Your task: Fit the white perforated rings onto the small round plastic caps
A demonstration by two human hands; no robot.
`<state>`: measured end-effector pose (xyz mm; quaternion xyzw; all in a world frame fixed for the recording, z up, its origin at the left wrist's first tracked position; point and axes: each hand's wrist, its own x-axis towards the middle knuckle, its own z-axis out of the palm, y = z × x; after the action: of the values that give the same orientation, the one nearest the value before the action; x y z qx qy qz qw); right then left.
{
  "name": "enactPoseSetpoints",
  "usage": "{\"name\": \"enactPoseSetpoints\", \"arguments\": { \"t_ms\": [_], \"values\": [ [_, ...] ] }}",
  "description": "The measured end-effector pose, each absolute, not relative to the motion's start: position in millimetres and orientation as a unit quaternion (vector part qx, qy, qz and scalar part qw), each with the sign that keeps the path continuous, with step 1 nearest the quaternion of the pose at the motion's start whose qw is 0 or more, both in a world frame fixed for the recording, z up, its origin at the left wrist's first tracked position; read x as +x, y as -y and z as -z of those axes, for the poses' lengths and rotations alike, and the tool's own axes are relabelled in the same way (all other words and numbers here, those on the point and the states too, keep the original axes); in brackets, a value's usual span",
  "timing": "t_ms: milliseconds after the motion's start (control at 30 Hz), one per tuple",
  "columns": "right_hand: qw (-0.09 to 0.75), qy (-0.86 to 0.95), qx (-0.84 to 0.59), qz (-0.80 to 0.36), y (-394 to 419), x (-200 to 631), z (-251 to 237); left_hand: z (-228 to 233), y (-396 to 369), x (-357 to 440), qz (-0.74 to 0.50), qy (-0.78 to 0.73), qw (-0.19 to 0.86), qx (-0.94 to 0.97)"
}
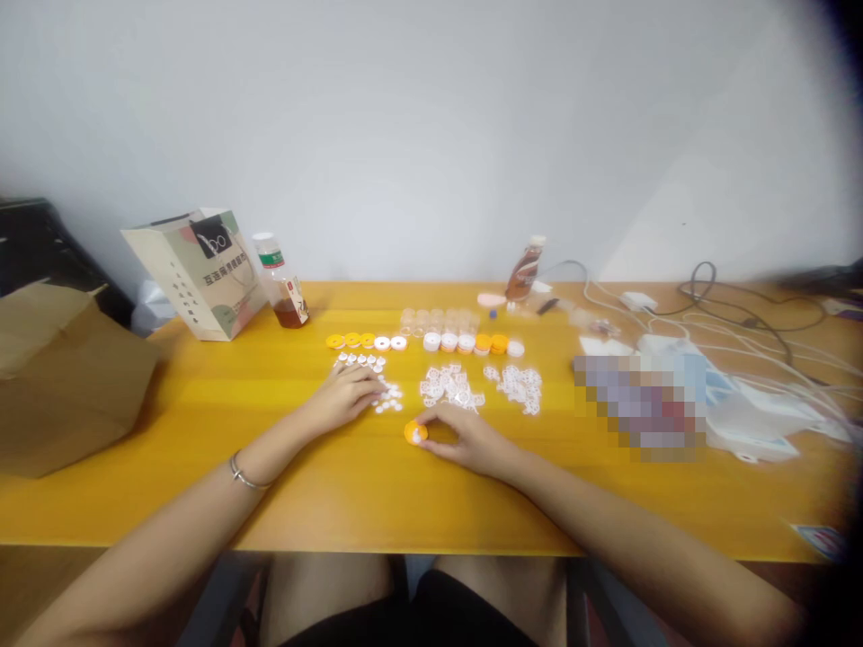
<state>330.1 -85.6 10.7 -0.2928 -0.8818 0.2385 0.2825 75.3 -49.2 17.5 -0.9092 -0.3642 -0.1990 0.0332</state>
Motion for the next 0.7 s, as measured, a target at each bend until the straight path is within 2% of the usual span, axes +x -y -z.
{"name": "enactPoseSetpoints", "arguments": {
  "t_ms": [367, 500, 700],
  "values": [
    [0.284, 0.881, -0.292, -0.241, 86.1, 329.7, -11.9, -19.6, 49.9, 80.0, 0.243, 0.328, 0.056, -0.911],
    [0.282, 0.881, -0.291, -0.244, 86.1, 330.0, -11.9, -21.3, 62.1, 92.6, 0.273, 0.277, 0.029, -0.921],
    [0.283, 0.881, -0.281, -0.256, 85.9, 329.2, -12.8, -20.6, 78.8, 110.9, 0.231, 0.233, 0.001, -0.944]
  ]
}}
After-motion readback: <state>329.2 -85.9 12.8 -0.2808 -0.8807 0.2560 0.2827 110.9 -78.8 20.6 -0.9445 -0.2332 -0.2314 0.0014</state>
